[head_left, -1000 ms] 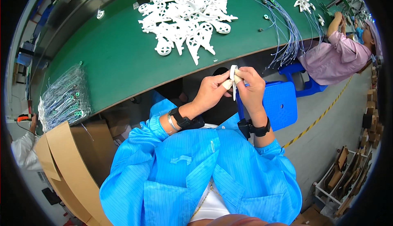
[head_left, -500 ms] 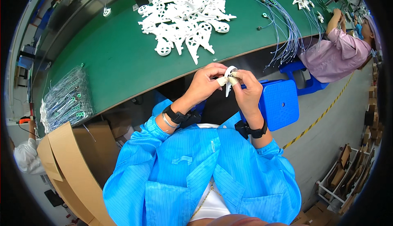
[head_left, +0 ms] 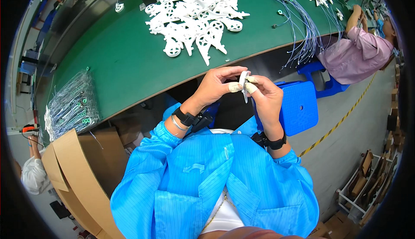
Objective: Assembling small white plastic components with wires on a manufacturing production line.
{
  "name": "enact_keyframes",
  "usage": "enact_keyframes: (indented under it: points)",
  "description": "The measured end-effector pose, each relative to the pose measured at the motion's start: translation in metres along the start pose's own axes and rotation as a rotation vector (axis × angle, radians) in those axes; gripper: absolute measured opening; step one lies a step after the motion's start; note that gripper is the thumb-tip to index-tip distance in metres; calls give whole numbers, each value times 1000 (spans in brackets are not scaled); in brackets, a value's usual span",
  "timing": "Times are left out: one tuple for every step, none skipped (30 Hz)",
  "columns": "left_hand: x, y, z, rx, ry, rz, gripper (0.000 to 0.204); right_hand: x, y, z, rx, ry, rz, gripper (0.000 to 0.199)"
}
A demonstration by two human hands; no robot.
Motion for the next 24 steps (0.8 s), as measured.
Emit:
enact_keyframes:
  points:
    - [1,1,-1,-1,-1,0,50,0,0,-1,-12,22,37,15]
    - [4,2,-2,-4,12,6,50,1,1,-1,-24,43,74,15]
    - [6,3,-3,-8,24,12,50,0,1,-2,-23,44,74,15]
    - [7,5,-4,-8,23,12,50,-5,3,-3,-21,-35,41,15]
    - [9,6,-5,-2,29,17,50,-12,3,-4,-19,-115,8,14]
    - [10,5,-6,4,37,24,51,-14,3,-4,-20,-114,9,14]
    - [10,5,-7,6,37,25,51,-29,6,-7,-66,-313,-237,16]
    - [9,5,-9,16,17,4,50,-40,13,-12,-113,-510,-483,19]
    - [7,4,-9,23,-5,-18,48,-42,14,-10,-111,-509,-483,19]
    - [7,3,-10,22,-7,-17,48,-53,22,-13,-126,-718,-594,21]
    - [5,1,-10,36,-33,-19,47,-62,31,-19,-140,-927,-703,24]
    - [3,-2,-10,49,-59,-23,46,-65,36,-19,-182,-969,-755,26]
    - [3,-2,-10,47,-61,-23,46,-65,36,-17,-180,-967,-756,26]
    - [3,-4,-9,74,-65,24,45,-62,36,-12,-208,-917,-750,25]
    - [4,-6,-8,104,-66,71,44,-59,35,-9,-238,-868,-742,24]
    - [9,-3,-10,87,-26,58,44,-59,35,-9,-239,-868,-742,24]
    - [11,-2,-11,89,-26,58,44,-55,29,-3,-220,-695,-642,22]
    - [16,0,-12,90,39,50,43,-49,23,2,-198,-522,-541,20]
    - [21,1,-13,90,105,43,43,-41,18,6,-175,-351,-439,18]
    - [21,0,-11,90,105,44,43,-34,17,7,-142,-255,-204,15]
    - [31,0,-12,78,307,259,44,-34,19,7,-141,-255,-203,15]
    - [41,4,-16,64,508,474,45,-24,17,8,-113,-85,-77,14]
    - [41,3,-16,62,508,475,45,-14,17,7,-85,85,49,13]
    - [40,3,-16,54,503,526,46,-13,16,3,-44,-35,-16,12]
Point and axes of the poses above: each hand's wrist, its own z-axis towards the middle knuckle, its own y-axis out of the palm, x = y × z, the point moved 7 cm from there along z, towards the middle knuckle, and after that the axes turned 7 degrees about x, right-handed, at the moved point
